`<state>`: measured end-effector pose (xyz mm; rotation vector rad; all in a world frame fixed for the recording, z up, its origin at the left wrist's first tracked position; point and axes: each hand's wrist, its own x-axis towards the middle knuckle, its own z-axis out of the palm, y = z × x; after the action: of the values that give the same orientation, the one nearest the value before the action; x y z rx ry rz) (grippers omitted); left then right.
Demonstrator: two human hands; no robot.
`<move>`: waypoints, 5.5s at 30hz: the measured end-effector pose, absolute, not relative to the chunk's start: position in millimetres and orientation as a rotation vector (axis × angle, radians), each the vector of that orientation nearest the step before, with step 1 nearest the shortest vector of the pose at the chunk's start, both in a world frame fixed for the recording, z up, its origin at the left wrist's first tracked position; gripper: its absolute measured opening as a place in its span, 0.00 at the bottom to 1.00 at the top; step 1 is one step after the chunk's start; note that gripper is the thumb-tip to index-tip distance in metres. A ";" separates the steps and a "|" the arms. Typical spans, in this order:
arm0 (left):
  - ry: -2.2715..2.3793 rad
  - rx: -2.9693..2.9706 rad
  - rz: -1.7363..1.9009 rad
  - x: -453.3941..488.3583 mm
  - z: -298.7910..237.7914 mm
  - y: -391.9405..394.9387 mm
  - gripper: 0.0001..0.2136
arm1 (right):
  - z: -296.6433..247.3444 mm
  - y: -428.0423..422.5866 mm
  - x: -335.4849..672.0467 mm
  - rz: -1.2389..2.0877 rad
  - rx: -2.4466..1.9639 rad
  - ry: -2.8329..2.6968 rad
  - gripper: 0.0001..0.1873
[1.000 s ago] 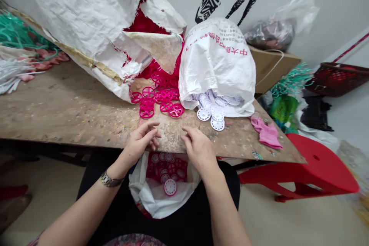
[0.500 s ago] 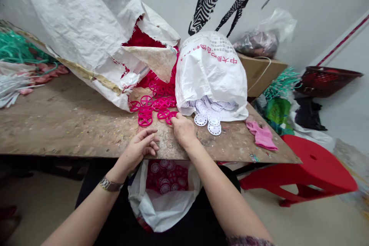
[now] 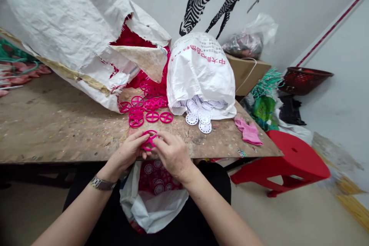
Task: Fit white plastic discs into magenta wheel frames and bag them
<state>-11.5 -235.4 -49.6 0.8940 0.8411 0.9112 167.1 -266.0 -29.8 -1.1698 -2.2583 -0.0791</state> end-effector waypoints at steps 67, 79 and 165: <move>0.761 1.209 0.929 -3.4 -40.9 -267.7 0.13 | -34.1 -290.3 166.8 0.991 -1.218 -1.422 0.12; 0.985 1.738 1.015 -1.1 -36.5 -279.6 0.07 | -35.2 -297.7 160.4 0.865 -1.282 -1.349 0.06; 1.064 1.060 1.090 -9.9 -56.0 -236.9 0.18 | -50.4 -180.1 173.8 -0.047 -1.809 -2.233 0.09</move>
<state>-9.9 -236.9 -56.0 1.0597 1.0639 1.0902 173.8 -180.1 -50.4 -1.8091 -2.2329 -0.0472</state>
